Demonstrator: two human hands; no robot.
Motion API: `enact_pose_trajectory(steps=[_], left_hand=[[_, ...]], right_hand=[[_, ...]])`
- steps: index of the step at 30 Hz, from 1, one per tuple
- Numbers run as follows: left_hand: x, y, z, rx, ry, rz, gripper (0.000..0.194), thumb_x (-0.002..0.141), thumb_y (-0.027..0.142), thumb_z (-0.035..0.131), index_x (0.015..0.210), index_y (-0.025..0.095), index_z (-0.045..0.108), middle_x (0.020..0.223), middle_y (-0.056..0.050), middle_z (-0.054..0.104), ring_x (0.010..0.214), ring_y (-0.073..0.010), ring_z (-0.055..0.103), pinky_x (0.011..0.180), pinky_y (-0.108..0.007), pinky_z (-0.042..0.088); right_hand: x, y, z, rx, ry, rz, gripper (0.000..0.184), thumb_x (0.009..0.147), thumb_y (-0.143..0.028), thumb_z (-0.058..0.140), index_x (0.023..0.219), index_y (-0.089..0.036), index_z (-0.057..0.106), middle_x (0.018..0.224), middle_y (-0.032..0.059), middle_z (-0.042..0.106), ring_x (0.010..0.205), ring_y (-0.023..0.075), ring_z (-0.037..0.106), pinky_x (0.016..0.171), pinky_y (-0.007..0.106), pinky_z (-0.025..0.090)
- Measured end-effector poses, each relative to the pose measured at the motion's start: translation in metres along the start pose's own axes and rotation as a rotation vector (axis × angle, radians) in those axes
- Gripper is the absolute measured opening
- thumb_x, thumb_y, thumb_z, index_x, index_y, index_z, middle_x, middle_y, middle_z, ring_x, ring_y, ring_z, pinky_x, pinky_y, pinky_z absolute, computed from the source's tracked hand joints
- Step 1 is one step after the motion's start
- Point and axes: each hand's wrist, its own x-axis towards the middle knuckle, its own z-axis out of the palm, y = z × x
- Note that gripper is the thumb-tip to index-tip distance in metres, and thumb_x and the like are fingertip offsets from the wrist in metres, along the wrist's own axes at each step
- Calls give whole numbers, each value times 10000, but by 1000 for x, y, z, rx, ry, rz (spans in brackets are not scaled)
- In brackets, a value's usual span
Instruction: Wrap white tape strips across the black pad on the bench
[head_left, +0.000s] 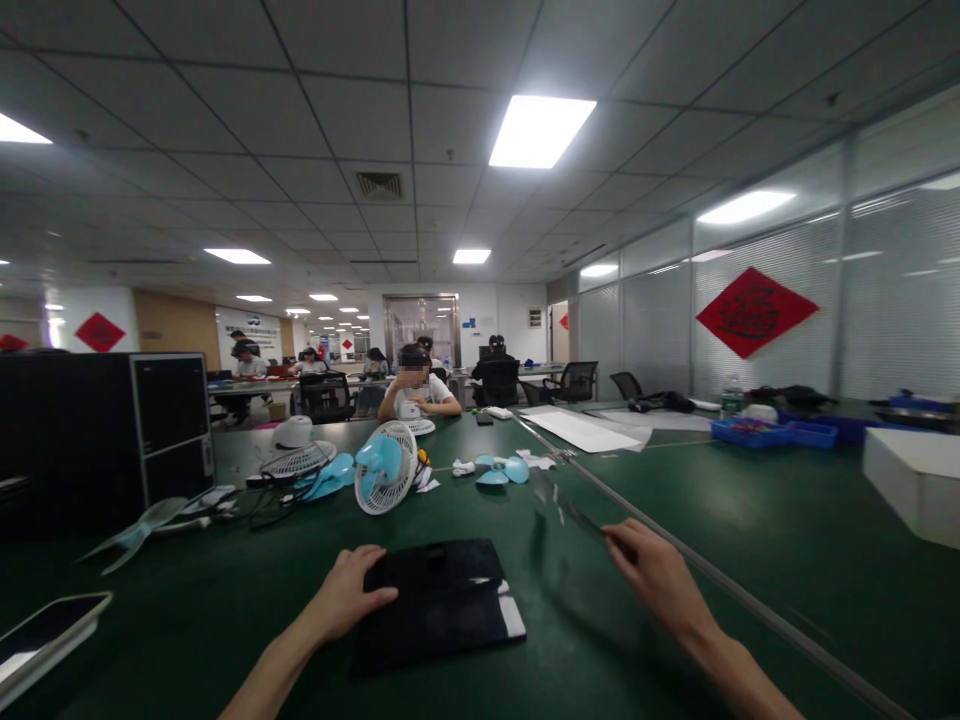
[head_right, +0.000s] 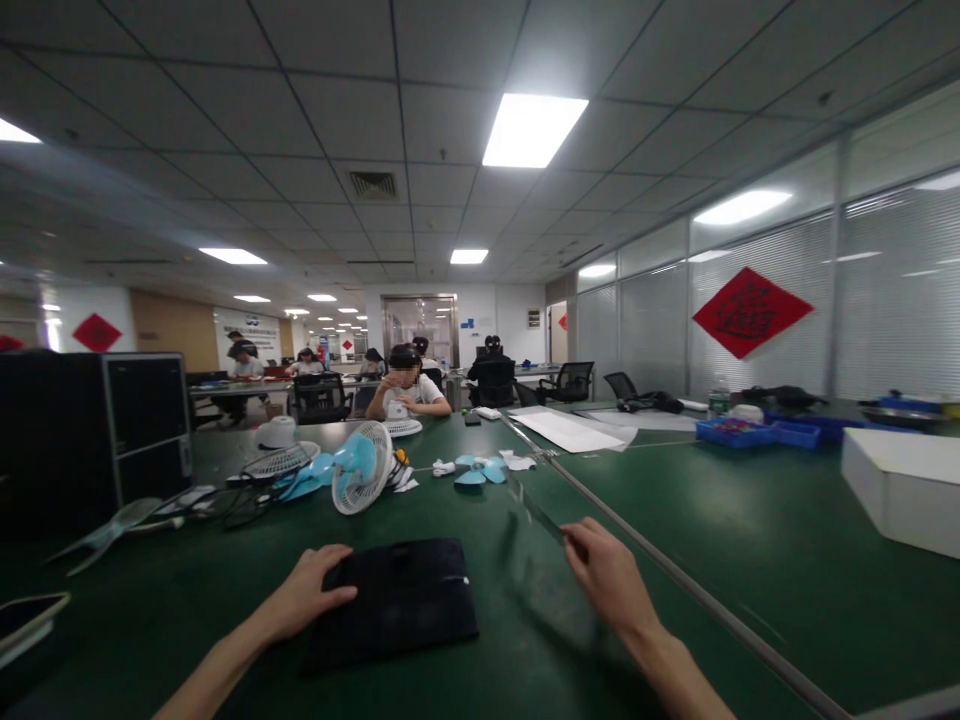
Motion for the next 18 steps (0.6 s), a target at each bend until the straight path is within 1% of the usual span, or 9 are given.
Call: enact_pose_trajectory(steps=[3,6,8,9,10,11,14,16,18], left_hand=[[1,5,-5,-68,190,69,578,789,546,496,1229,177,560,1322,-84,525,1208,-249,442,1050,-395,330],[-1,17,-17,-179,415,117,472,853,518,404,1147,210,608,1237,-62,589,1160,-233,485,1041,-405,331],[-6,29,-27,-270,494,118,472,862,528,384,1103,204,629,1193,-58,614,1118,-225,511,1015,-377,350],[-10,35,-32,-313,492,105,494,857,547,384,1101,197,632,1170,-57,625,1084,-220,527,979,-351,376],[-14,41,-36,-353,463,82,525,849,576,379,1097,192,638,1124,-53,643,1010,-212,553,905,-324,417],[-18,46,-40,-389,393,65,567,840,610,367,1089,184,646,1047,-49,663,898,-196,570,803,-298,446],[-29,57,-42,-485,114,41,657,803,683,363,1006,146,681,748,-18,637,617,-132,500,544,-232,380],[-33,59,-40,-520,-12,46,620,783,679,426,914,136,695,648,13,571,563,-102,450,501,-207,322],[-35,59,-38,-542,-70,35,557,757,654,505,834,133,686,607,34,528,537,-82,425,485,-193,292]], right_hand=[[3,-23,-8,183,-30,-23,333,865,-399,427,918,-179,671,837,64,627,739,191,575,686,304,451],[7,-50,-13,387,-165,-28,320,845,-421,474,847,-173,675,786,38,614,715,169,549,644,270,427],[10,-64,-11,526,-285,-6,311,822,-426,516,828,-160,679,738,19,595,640,137,507,580,246,390],[13,-70,-9,588,-343,10,304,808,-422,539,821,-154,682,713,11,585,605,122,480,551,237,365],[15,-74,-5,642,-402,24,296,798,-414,558,818,-147,685,691,4,577,581,110,455,531,231,342],[18,-78,-1,686,-457,35,282,789,-398,574,813,-141,688,670,-2,570,565,101,437,519,226,323],[26,-85,13,774,-591,64,219,760,-319,606,800,-126,699,643,-6,575,557,90,430,520,219,306],[31,-89,24,828,-639,108,186,728,-268,617,794,-117,703,645,-4,590,563,90,447,534,218,318],[36,-92,35,896,-662,179,166,690,-232,621,770,-110,700,649,2,605,576,94,473,556,220,338]])
